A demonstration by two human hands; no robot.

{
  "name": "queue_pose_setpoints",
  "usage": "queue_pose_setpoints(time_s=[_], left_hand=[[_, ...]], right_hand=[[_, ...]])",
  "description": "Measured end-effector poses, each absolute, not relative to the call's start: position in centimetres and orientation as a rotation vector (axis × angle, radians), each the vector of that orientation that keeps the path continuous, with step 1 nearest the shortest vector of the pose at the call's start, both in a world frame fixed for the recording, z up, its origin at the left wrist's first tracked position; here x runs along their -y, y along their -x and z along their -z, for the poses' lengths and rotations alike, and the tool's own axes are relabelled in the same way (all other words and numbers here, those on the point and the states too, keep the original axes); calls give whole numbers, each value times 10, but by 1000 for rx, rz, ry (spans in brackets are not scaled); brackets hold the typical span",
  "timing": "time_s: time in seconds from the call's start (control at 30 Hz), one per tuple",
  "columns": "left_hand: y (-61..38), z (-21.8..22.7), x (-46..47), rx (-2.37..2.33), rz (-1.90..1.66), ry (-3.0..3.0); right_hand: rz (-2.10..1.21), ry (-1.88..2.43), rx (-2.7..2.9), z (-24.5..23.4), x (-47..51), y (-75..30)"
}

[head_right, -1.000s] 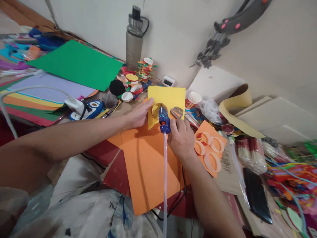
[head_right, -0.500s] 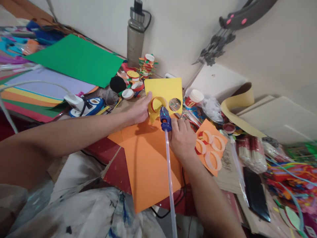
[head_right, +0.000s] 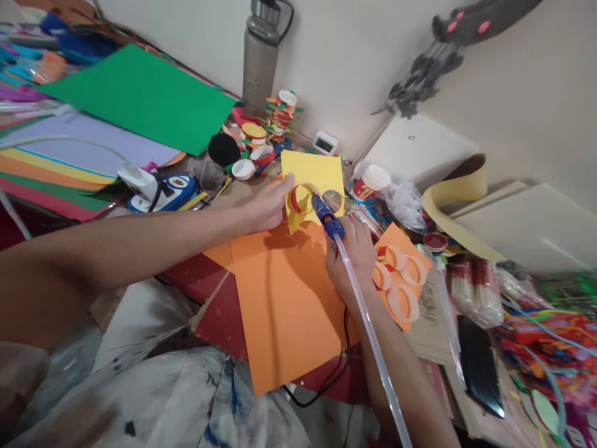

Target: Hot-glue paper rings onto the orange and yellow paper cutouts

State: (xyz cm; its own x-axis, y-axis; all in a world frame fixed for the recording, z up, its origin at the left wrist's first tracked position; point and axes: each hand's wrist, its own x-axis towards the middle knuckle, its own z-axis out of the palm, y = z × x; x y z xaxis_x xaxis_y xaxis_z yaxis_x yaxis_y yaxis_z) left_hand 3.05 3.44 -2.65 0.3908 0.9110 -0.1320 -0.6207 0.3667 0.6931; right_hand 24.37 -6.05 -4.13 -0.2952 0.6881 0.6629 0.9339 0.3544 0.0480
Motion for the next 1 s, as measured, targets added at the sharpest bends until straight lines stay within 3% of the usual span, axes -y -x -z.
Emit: queue_pose_setpoints(time_s=[0.53, 1.0], left_hand=[[-35, 36, -34, -519, -1037, -673], [-34, 41, -38, -523, -1257, -910]], right_hand=[[635, 1501, 1982, 39, 65, -233], [548, 1666, 1967, 36, 73, -225]])
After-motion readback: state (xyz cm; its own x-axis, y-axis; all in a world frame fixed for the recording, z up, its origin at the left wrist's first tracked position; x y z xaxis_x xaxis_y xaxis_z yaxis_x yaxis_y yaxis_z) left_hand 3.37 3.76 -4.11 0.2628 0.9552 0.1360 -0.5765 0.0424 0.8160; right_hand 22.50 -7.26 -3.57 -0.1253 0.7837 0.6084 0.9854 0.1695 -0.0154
